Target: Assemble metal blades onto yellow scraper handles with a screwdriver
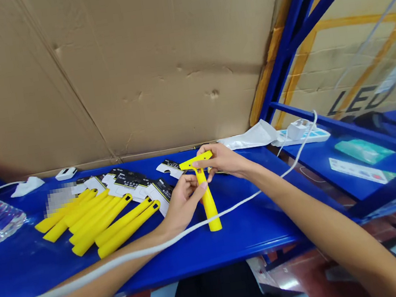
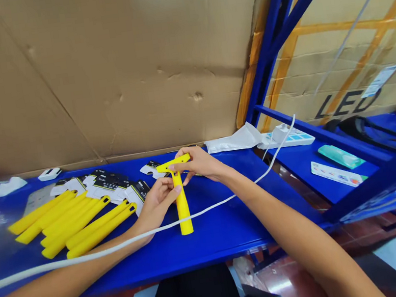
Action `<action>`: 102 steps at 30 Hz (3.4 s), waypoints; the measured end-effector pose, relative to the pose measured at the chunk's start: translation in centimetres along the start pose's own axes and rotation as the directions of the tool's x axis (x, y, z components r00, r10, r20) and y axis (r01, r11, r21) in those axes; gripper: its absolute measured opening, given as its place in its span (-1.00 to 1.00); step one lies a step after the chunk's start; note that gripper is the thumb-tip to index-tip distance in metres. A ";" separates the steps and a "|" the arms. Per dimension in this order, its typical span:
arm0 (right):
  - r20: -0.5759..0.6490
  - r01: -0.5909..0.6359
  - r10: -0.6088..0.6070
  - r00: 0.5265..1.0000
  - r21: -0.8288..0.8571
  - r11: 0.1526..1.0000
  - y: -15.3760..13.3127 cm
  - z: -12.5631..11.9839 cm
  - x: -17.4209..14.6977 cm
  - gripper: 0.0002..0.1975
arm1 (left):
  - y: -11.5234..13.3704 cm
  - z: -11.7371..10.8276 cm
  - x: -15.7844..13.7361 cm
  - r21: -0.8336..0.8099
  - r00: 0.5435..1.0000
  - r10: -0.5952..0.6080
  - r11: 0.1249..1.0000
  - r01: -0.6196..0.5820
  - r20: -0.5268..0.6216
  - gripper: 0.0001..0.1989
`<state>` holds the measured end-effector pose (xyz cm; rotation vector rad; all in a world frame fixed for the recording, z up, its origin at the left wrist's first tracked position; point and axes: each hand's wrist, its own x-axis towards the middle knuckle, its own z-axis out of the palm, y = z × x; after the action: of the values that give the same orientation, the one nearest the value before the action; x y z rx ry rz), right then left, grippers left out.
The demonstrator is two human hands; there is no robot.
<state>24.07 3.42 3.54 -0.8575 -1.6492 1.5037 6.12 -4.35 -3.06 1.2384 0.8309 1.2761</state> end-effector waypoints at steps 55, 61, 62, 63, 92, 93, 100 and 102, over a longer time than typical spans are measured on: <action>-0.065 0.156 -0.158 0.985 -0.031 0.987 0.2 -6.0 0.3 -0.57 | 2.1 0.9 -0.9 -0.190 0.961 -0.231 0.947 0.258 0.152 -0.61; 0.056 0.151 -0.146 0.988 -0.100 0.983 -0.2 -4.2 -0.3 -0.56 | 2.6 0.9 -0.6 -0.228 0.954 -0.280 0.927 0.298 0.108 -0.70; 0.068 0.155 -0.146 0.987 -0.144 0.977 -0.1 -3.9 -0.4 -0.56 | 2.7 0.8 -0.7 -0.232 0.952 -0.283 0.925 0.302 0.113 -0.70; 0.079 0.156 -0.144 0.986 -0.189 0.970 0.0 -3.6 -0.4 -0.57 | 2.9 0.8 -0.7 -0.235 0.951 -0.284 0.923 0.306 0.123 -0.69; -0.010 0.233 -0.233 0.972 0.005 0.972 -0.6 -1.5 -0.5 -0.45 | 2.5 0.6 -0.6 -0.161 0.938 -0.345 0.925 0.344 0.022 -0.59; -0.016 0.237 -0.237 0.971 0.010 0.971 -0.6 -1.5 -0.5 -0.46 | 2.5 0.6 -0.6 -0.161 0.939 -0.343 0.926 0.343 0.024 -0.58; -0.134 0.210 -0.239 0.962 -0.198 0.957 -0.3 -1.8 -0.5 -0.50 | 2.2 0.5 -0.6 -0.145 0.944 -0.325 0.933 0.328 0.046 -0.49; -0.139 0.222 -0.248 0.959 -0.179 0.959 -0.3 -1.9 -0.5 -0.48 | 2.2 0.5 -0.6 -0.129 0.944 -0.327 0.935 0.331 0.053 -0.49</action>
<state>25.90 3.95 3.87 -0.8125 -1.7028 1.1215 5.99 -5.34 -0.89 0.9598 0.8722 1.0208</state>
